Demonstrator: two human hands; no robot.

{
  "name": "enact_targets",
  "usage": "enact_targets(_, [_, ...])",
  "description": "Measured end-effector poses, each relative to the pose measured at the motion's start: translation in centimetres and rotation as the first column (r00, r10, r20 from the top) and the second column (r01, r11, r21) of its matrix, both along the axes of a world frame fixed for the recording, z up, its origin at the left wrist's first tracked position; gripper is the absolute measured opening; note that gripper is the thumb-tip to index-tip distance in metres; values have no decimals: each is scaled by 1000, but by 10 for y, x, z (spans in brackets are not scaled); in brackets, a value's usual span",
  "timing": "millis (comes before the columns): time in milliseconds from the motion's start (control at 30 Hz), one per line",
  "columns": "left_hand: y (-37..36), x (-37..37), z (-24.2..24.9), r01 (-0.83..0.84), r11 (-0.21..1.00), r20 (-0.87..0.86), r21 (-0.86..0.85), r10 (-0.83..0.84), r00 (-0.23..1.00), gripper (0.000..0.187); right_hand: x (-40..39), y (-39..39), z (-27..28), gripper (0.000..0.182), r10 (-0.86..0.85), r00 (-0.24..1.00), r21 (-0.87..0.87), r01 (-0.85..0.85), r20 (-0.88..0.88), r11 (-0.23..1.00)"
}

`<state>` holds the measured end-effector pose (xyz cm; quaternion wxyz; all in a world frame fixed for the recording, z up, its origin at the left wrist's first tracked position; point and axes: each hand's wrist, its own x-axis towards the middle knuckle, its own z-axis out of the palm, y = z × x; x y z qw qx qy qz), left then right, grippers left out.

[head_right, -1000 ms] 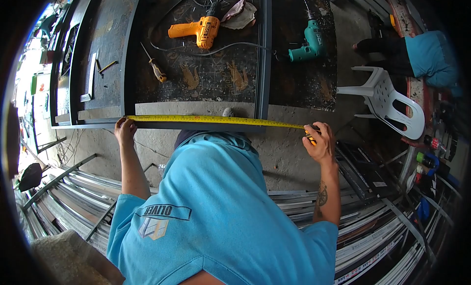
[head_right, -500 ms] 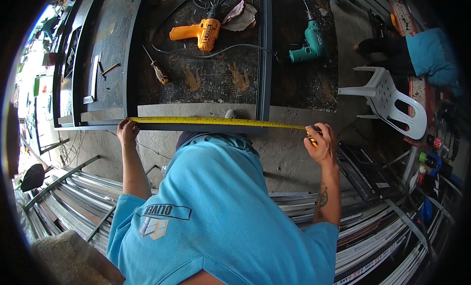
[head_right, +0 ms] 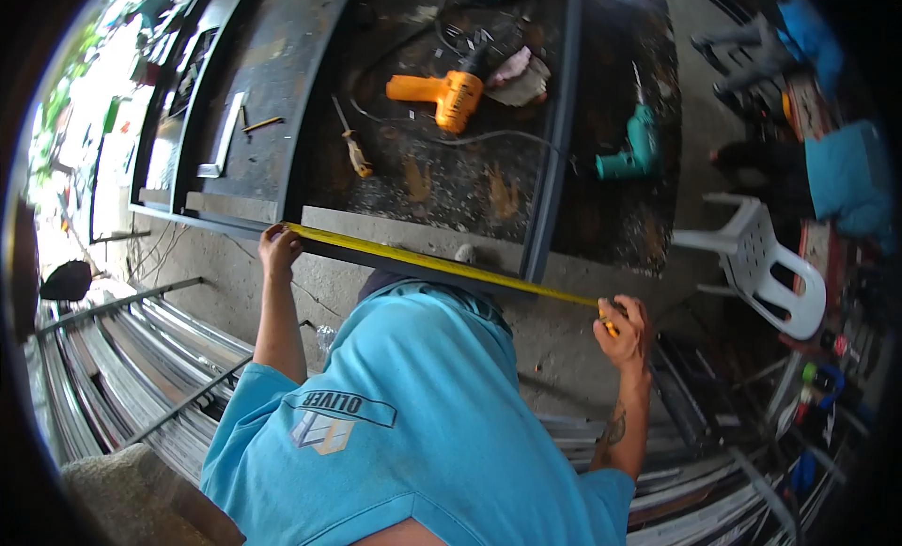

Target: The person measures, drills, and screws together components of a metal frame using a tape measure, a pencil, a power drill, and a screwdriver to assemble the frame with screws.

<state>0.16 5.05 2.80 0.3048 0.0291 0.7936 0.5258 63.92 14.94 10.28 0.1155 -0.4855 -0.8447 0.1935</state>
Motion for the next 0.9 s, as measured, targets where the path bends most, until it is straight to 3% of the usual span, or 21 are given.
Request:
enact_targets(67, [10,23,9,32,999,-39,42,-31,999,41,-10,3,2,41,18,999,-29,-19,-28,999])
enact_targets(133, [22,54,16,202,979,-131,-4,-201,971,45,-33,5,7,45,21,999,-3,-21,-39,1000])
enact_targets(167, [23,68,9,285,958,-81,19,-282,956,46,-44,8,9,45,58,997,16,-58,-51,998])
enact_targets(200, [25,84,20,442,895,22,55,-444,896,47,-55,10,11,45,47,998,29,-45,-48,999])
enact_targets(267, [26,105,34,766,631,44,122,-775,631,43,-75,17,15,46,74,995,56,-70,-60,996])
enact_targets(333, [26,114,49,844,526,34,105,-850,525,42,-91,24,20,48,4,997,19,-2,-81,1000])
enact_targets(400, [18,106,45,814,581,-22,22,-813,581,42,-108,33,30,51,31,994,-2,-31,-102,1000])
enact_targets(467, [7,94,36,769,637,-78,-54,-770,633,43,-125,41,37,52,-93,983,-51,86,-161,995])
enact_targets(533, [-7,78,20,483,869,-318,-112,-492,811,45,-137,50,33,54,-87,969,-59,75,-233,995])
enact_targets(567, [-14,60,-6,347,900,-465,-265,-434,771,62,-147,53,34,54,-138,962,-59,128,-236,990])
enact_targets(600, [-17,53,-6,318,914,-472,-253,-404,784,62,-156,54,33,55,-193,952,-60,183,-238,981])
enact_targets(633, [-19,48,-7,-32,956,-620,-290,-162,768,73,-165,57,23,57,-160,940,-21,161,-300,987])
enact_targets(667, [-19,40,-8,-380,886,-754,-265,56,655,84,-183,55,23,57,-210,924,-65,200,-320,978])
enact_targets(700, [-17,28,-16,-427,862,-558,-275,218,800,97,-201,53,22,57,-226,916,-102,204,-332,974])
enact_targets(733, [-17,15,-23,-449,854,-553,-263,248,796,97,-220,51,18,57,-244,907,-140,208,-342,968])
enact_targets(767, [-19,1,-30,-404,913,-73,-63,399,914,95,-240,50,9,57,-257,897,-205,193,-359,959])
enact_targets(800, [-22,-14,-37,-439,885,429,156,339,837,93,-269,44,14,57,-225,899,-200,158,-377,967])
enact_targets(867, [-25,-34,-59,-290,921,483,259,137,865,95,-320,35,11,58,-130,919,-172,69,-373,983])
enact_targets(900, [-25,-37,-54,-234,953,439,193,129,889,88,-349,28,19,59,-116,928,-211,42,-354,977])
